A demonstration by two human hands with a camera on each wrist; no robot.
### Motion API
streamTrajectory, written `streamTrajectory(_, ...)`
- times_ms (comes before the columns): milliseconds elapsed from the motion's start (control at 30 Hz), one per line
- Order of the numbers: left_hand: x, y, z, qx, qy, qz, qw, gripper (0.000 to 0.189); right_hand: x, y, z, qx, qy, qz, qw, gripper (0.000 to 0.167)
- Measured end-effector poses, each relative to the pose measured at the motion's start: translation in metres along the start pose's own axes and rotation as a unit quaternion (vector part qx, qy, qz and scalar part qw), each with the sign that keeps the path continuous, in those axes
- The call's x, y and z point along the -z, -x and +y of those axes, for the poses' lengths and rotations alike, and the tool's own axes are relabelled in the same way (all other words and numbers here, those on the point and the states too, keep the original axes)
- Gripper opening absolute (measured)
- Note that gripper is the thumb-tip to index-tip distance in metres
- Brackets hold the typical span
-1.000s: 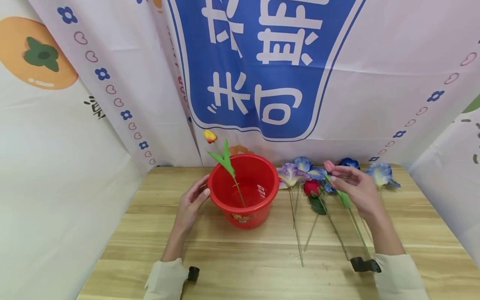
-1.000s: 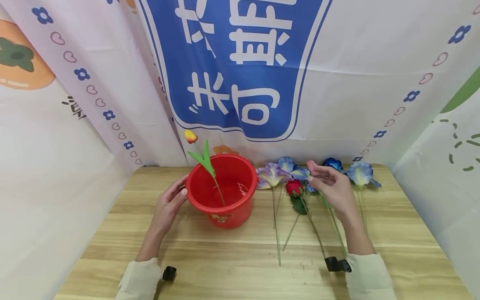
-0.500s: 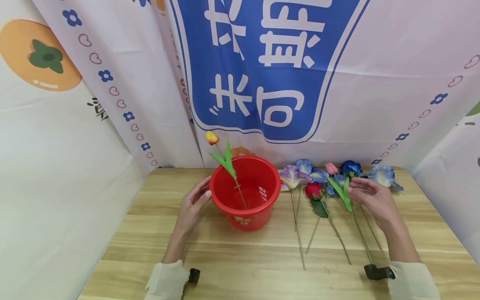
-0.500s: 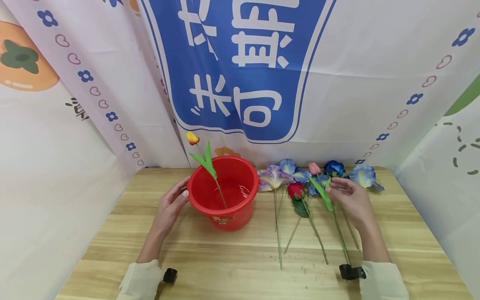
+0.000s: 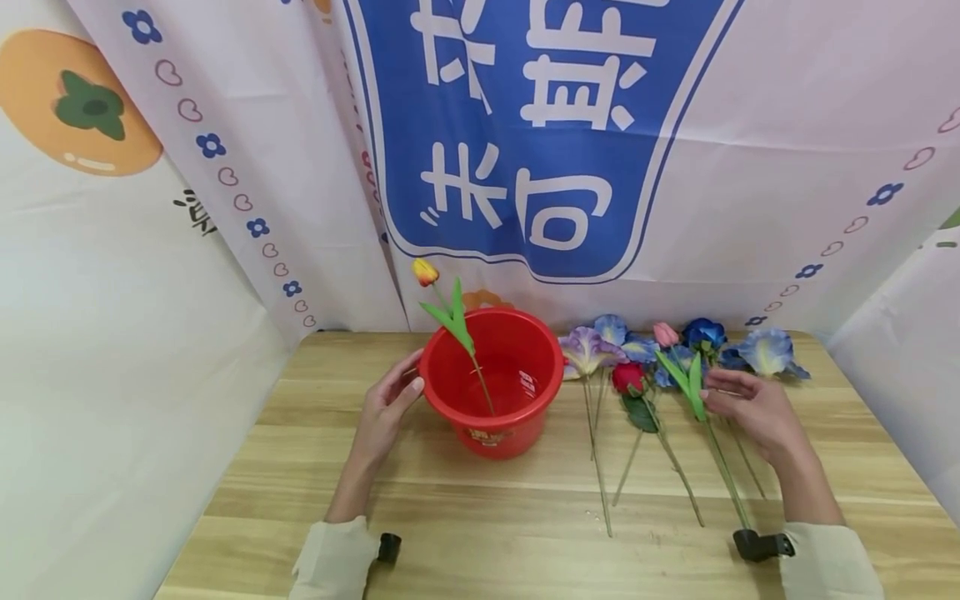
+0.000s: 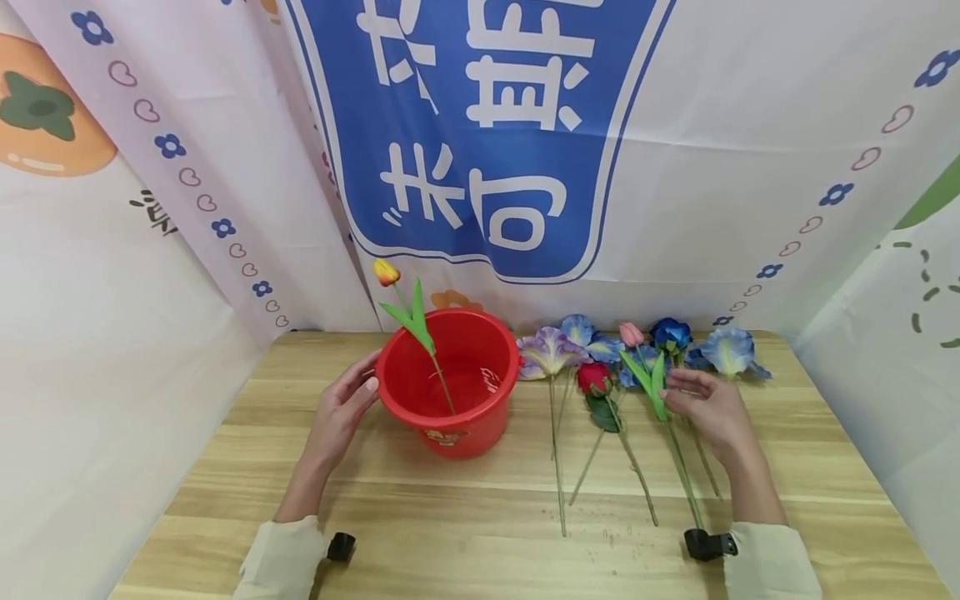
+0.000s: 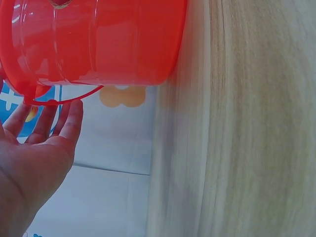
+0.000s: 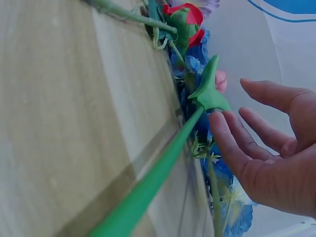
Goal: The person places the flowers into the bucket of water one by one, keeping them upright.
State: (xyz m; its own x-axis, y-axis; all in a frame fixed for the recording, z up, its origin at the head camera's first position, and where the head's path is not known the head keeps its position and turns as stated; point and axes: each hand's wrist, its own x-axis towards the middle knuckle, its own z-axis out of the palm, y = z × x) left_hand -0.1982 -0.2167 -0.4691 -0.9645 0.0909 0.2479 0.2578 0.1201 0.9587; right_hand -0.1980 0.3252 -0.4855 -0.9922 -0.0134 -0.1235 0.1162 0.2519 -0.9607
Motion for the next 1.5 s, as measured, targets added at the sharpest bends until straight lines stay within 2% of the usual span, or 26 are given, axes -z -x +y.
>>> streamTrajectory(433, -0.002, -0.001, 0.002, -0.001, 0.001, -0.005, 1.0, 0.05, -0.002, -0.003, 0.014, -0.036, 0.045, -0.022, 0.9981, 0.068)
streamTrajectory(633, -0.002, -0.002, 0.003, -0.003, 0.002, -0.003, 1.0, 0.05, -0.002, -0.003, 0.011, -0.039, 0.029, -0.019, 0.9986, 0.069)
streamTrajectory(867, -0.001, -0.002, 0.003, -0.007, 0.002, -0.004, 1.0, 0.05, -0.002, -0.001, 0.0, -0.019, -0.011, -0.015, 0.9996, 0.072)
streamTrajectory(1033, -0.001, -0.002, 0.004, -0.002, 0.003, -0.002, 1.0, 0.05, -0.003, 0.005, -0.012, 0.017, -0.007, 0.009, 0.9998, 0.068)
streamTrajectory(1233, -0.003, -0.003, 0.003, 0.0, 0.01, -0.006, 0.9999, 0.05, -0.004, 0.014, -0.028, 0.046, -0.07, 0.033, 0.9959, 0.05)
streamTrajectory(1500, -0.001, -0.001, 0.003, 0.004, 0.009, -0.002, 0.9999, 0.05, -0.013, 0.014, -0.054, 0.071, -0.136, 0.037, 0.9875, 0.05)
